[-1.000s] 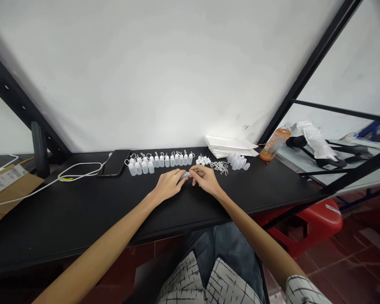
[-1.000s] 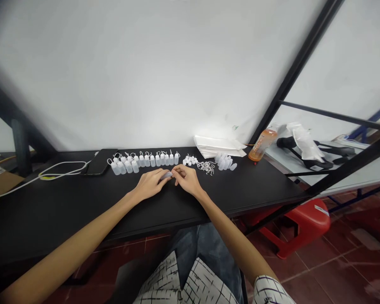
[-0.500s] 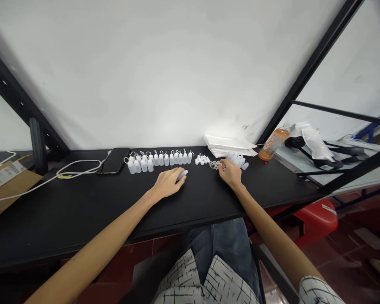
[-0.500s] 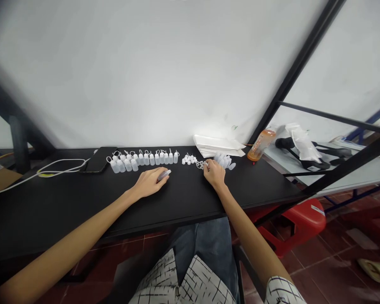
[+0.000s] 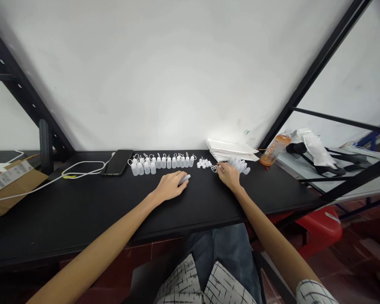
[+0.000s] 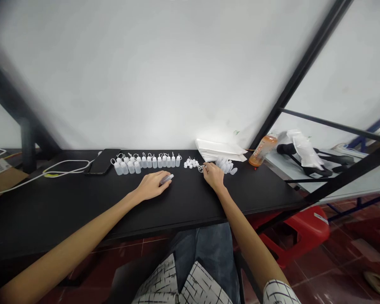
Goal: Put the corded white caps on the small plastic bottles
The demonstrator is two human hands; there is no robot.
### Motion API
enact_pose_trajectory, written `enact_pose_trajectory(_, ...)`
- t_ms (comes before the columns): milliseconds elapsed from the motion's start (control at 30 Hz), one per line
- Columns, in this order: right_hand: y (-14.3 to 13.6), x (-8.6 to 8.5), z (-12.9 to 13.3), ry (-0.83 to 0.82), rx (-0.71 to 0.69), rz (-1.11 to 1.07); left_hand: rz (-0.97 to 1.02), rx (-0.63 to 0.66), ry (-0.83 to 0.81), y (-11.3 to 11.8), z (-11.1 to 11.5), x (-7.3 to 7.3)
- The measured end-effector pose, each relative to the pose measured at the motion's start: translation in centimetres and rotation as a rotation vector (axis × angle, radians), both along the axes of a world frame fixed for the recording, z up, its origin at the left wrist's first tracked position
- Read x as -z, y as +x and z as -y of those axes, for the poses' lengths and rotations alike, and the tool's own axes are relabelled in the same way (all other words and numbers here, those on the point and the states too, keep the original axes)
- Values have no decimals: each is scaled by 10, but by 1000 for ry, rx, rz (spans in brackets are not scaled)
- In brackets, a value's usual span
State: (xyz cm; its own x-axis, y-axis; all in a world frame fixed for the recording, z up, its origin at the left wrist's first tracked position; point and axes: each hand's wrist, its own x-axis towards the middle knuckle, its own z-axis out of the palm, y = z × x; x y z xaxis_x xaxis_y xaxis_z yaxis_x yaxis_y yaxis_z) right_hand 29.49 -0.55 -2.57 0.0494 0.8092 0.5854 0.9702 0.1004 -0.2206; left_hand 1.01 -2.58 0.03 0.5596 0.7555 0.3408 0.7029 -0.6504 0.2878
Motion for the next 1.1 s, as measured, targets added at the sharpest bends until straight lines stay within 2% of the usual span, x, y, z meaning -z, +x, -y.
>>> enact_pose_trajectory(167,1,1,-1,-48,-16,-9,-7,7,5,0,-1,2)
enact_pose_trajectory(333,4,2,-2,-24,-43,-65,-18,5,2,0,-1,2)
enact_pose_trajectory(533,5,0,-1,84,-38,-138,-21,11,-9,-1,-1,0)
enact_pose_trajectory(933,-10,-10,8,323,6,-136,-19,26,-39,-4,-3,0)
enact_pose_trajectory(1100,-7,-12,8,390,-9,-218,-24,37,-32,-4,-4,1)
